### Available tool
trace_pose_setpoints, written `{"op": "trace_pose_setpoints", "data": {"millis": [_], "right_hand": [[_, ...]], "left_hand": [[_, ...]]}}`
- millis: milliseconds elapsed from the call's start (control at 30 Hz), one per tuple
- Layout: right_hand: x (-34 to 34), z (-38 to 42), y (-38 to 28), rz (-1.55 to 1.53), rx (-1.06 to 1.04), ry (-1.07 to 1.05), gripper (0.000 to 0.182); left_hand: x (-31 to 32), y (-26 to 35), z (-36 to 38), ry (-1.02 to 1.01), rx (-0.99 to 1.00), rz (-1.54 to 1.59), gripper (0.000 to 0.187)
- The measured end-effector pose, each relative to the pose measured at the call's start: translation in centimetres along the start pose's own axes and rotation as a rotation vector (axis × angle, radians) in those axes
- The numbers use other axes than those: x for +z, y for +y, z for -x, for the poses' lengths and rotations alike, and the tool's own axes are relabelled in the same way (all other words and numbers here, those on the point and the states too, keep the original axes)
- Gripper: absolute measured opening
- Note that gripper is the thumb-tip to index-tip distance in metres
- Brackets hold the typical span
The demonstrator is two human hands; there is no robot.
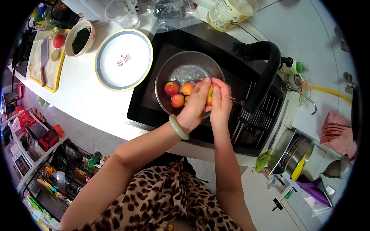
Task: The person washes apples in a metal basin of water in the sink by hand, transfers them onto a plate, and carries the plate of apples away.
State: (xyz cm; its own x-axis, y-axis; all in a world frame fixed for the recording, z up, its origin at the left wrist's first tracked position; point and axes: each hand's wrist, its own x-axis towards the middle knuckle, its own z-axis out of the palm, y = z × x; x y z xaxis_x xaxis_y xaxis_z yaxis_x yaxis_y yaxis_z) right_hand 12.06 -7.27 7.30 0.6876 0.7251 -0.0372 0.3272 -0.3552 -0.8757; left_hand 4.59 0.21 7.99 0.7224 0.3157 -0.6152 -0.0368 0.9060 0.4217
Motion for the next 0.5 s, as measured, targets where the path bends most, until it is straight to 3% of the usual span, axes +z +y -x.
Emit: {"op": "trace_pose_setpoints", "data": {"millis": [100, 233, 333, 433, 500], "right_hand": [[-0.2, -0.6, 0.3, -0.318, 0.281, 0.013, 0.030], [-1.9, -0.4, -0.5, -0.350, 0.116, -0.244, 0.033], [-2.4, -0.8, -0.3, -0.310, 0.096, -0.289, 0.034], [-1.1, -0.4, -1.3, -0.087, 0.052, -0.106, 0.028], [-0.4, -0.1, 0.0, -0.101, 0.110, 0.018, 0.024]], "left_hand": [[0.6, -1.0, -0.6, 0.040, 0.043, 0.047, 0.035], [-1.1, 0.3, -0.9, -0.081, -0.080, 0.070, 0.038], [-0.3, -0.1, -0.3, -0.045, -0.033, 0.092, 0.037], [0.4, 0.0, 0.0, 0.000, 0.002, 0.095, 0.035], [0.4, -1.3, -0.4, 0.024, 0.044, 0.027, 0.034]]}}
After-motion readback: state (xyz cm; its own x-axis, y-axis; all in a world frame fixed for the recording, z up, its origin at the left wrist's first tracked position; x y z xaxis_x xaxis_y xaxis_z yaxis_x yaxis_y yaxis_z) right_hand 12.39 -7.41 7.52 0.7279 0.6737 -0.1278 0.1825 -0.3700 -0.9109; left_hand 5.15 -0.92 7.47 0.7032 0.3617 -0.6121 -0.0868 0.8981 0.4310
